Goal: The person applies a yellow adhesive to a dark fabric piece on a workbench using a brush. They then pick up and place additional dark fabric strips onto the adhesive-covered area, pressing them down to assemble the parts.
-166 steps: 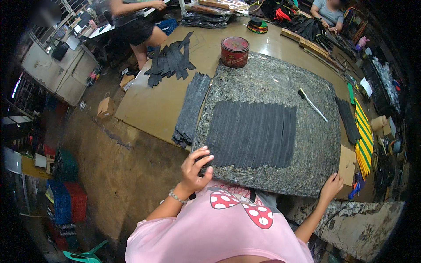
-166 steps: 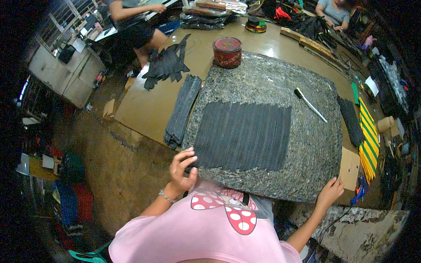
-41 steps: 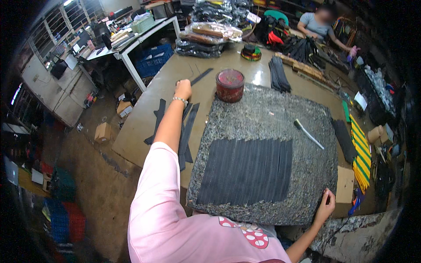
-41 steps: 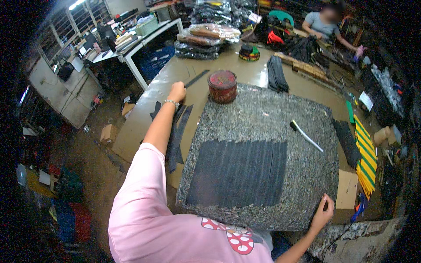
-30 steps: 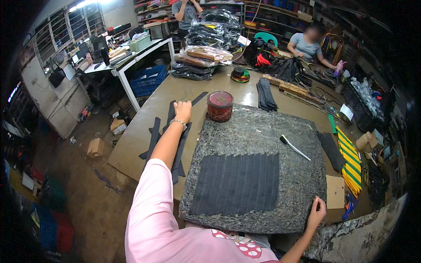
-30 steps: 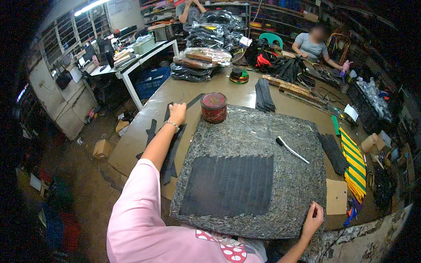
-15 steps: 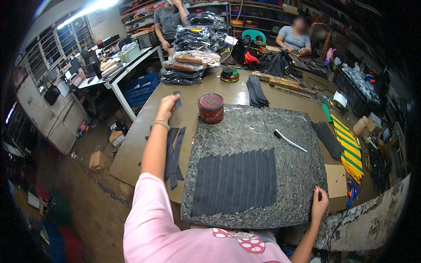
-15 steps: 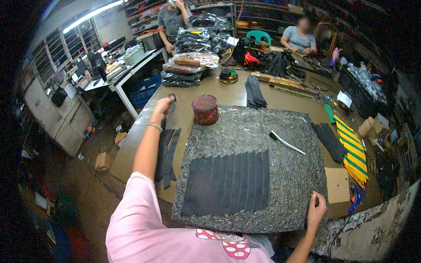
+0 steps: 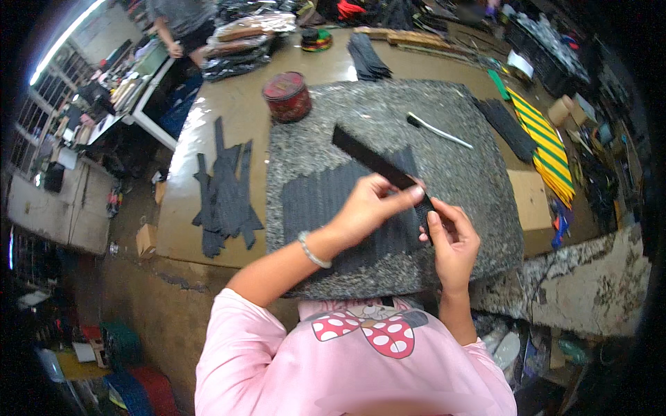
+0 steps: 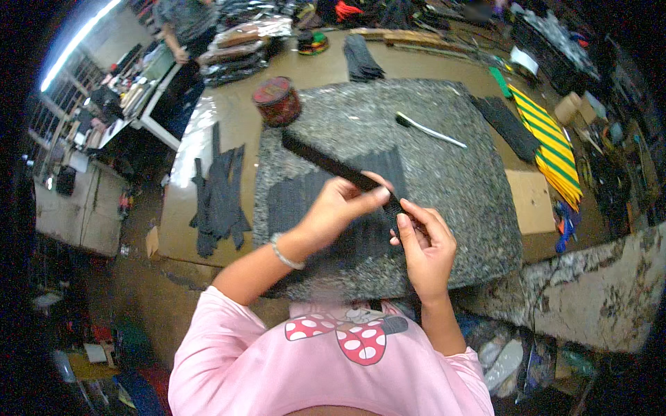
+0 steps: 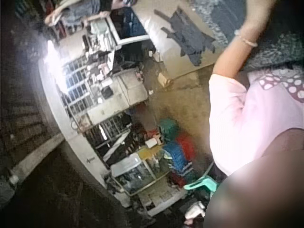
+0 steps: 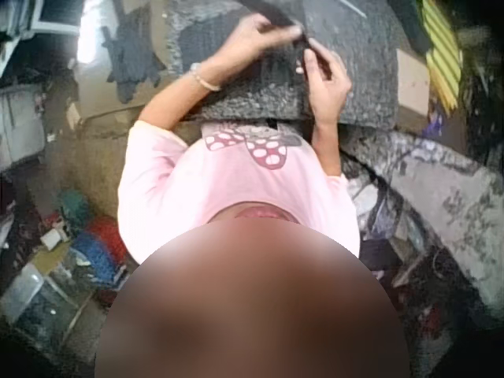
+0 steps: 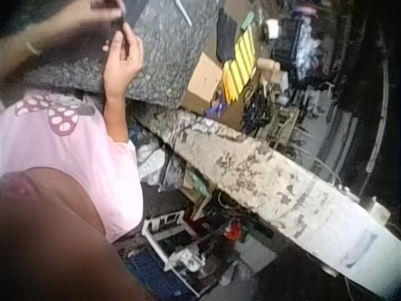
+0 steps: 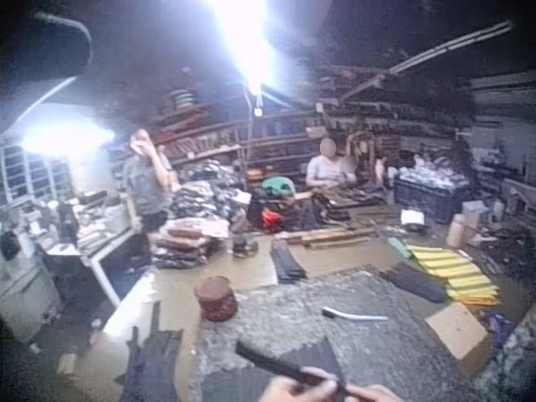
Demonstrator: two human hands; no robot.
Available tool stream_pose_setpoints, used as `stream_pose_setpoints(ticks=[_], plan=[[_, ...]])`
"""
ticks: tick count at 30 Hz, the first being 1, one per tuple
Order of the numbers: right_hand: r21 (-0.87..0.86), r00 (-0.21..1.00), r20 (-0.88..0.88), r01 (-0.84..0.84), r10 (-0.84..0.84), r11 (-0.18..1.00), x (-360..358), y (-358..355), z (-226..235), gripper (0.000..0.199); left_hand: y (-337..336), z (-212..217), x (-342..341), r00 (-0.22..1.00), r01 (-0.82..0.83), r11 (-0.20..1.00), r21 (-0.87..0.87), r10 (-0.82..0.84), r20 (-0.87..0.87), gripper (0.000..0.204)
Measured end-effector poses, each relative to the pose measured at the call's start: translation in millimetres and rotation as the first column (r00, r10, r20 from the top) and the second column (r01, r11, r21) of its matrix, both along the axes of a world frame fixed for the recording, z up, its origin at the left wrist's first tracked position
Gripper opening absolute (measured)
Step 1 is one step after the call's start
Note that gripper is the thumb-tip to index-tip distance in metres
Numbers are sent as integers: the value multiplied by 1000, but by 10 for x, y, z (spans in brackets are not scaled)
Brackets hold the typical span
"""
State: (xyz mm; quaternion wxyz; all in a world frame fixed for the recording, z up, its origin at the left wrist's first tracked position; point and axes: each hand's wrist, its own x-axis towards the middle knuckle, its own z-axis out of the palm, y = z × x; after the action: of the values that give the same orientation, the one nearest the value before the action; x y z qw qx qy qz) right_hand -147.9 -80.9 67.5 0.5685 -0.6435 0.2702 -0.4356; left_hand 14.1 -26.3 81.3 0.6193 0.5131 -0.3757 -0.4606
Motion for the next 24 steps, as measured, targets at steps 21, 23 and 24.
stream_pose_setpoints(ticks=[21, 23, 24], plan=[[-95, 887, -418, 173, -197, 980, -385, -317, -728, 22, -1579, -864, 983, 354, -30, 998, 57, -43, 934, 38], [-105, 888, -417, 163, -193, 981, -386, -316, -729, 22, -1569, -936, 971, 381, -76, 996, 55, -22, 924, 37], [-113, 891, -414, 151, -185, 982, -389, -319, -723, 21, -1569, -950, 971, 387, -76, 995, 59, -25, 922, 37]])
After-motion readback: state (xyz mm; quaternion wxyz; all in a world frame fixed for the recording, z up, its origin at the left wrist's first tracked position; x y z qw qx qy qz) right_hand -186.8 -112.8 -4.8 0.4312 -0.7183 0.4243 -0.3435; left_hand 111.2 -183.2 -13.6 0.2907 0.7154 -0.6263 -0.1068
